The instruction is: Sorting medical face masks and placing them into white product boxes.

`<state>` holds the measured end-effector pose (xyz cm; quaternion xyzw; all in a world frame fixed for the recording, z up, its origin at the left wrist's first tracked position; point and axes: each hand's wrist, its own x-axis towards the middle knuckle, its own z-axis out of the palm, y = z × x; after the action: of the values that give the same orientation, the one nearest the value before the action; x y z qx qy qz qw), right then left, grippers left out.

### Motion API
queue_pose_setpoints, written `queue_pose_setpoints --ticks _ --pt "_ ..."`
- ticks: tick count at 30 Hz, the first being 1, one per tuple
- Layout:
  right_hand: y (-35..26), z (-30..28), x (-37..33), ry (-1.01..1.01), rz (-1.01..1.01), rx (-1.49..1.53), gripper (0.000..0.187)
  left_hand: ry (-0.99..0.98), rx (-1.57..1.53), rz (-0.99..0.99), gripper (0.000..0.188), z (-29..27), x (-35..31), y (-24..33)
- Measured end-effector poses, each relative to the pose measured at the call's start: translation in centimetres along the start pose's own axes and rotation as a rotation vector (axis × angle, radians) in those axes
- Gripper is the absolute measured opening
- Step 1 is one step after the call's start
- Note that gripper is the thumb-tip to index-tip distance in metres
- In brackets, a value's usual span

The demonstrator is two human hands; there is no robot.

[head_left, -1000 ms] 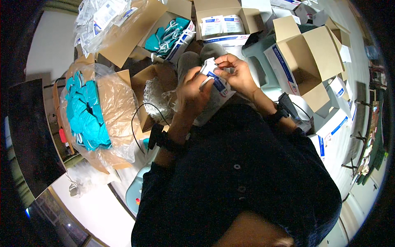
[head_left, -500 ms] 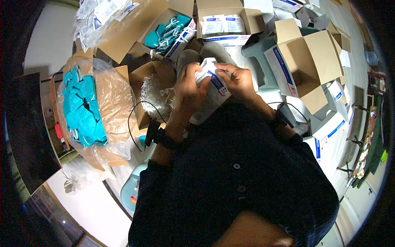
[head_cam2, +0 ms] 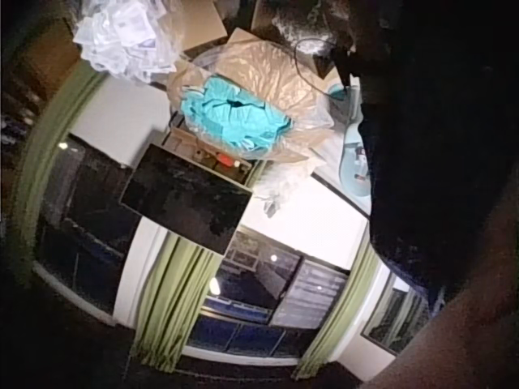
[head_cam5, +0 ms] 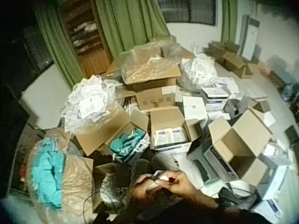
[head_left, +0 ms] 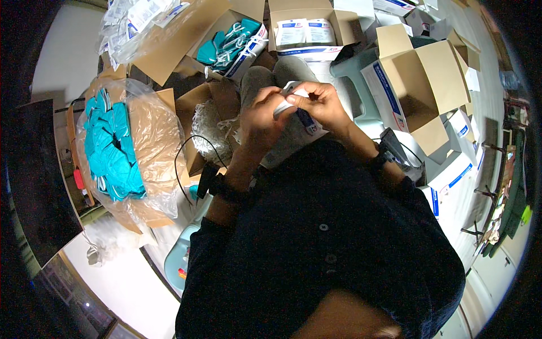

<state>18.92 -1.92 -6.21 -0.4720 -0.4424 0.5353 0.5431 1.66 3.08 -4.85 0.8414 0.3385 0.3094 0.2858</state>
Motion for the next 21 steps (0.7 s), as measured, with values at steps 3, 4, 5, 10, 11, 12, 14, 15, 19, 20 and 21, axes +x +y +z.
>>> queue_pose_setpoints --ticks 3,4,5,10,11,12,14,15,19,20,21 --pt "-0.6 -0.2 0.3 0.006 -0.029 -0.138 0.009 -0.087 -0.031 -0.021 0.012 -0.6 0.7 0.2" --pt "0.0 -0.2 0.4 0.029 -0.045 -0.154 0.009 -0.13 -0.045 -0.033 0.012 -0.7 0.9 0.1" --pt "0.4 -0.1 0.5 0.054 -0.058 -0.171 0.01 -0.098 -0.041 -0.042 0.012 -0.4 0.8 0.1" --pt "2.9 0.6 1.9 0.3 0.093 -0.291 0.012 -0.01 0.06 -0.099 0.007 1.2 -0.1 0.1" --pt "4.1 0.5 2.5 0.353 0.136 -0.346 0.013 -0.097 -0.008 -0.126 0.006 1.2 -0.4 -0.1" --pt "6.0 -0.5 2.8 0.425 0.146 -0.416 0.015 -0.196 -0.085 -0.147 0.005 1.5 -0.6 -0.4" --pt "7.7 -1.8 3.7 0.455 0.203 -0.364 0.015 -0.191 -0.129 -0.103 0.004 2.0 -1.5 -0.6" --pt "7.8 -1.7 3.5 0.43 0.152 -0.473 0.014 -0.195 -0.152 -0.081 0.006 2.1 -2.0 -0.5" --pt "8.5 -1.8 3.2 0.437 0.282 -0.584 0.014 0.153 -0.108 0.203 0.014 -1.5 -1.5 2.8" --pt "8.5 -2.3 3.3 0.462 0.275 -0.588 0.016 0.19 -0.084 0.168 0.013 -2.0 -1.1 4.0" --pt "8.6 -2.4 3.3 0.481 0.266 -0.585 0.017 0.227 -0.051 0.131 0.013 -2.6 -1.2 5.4"
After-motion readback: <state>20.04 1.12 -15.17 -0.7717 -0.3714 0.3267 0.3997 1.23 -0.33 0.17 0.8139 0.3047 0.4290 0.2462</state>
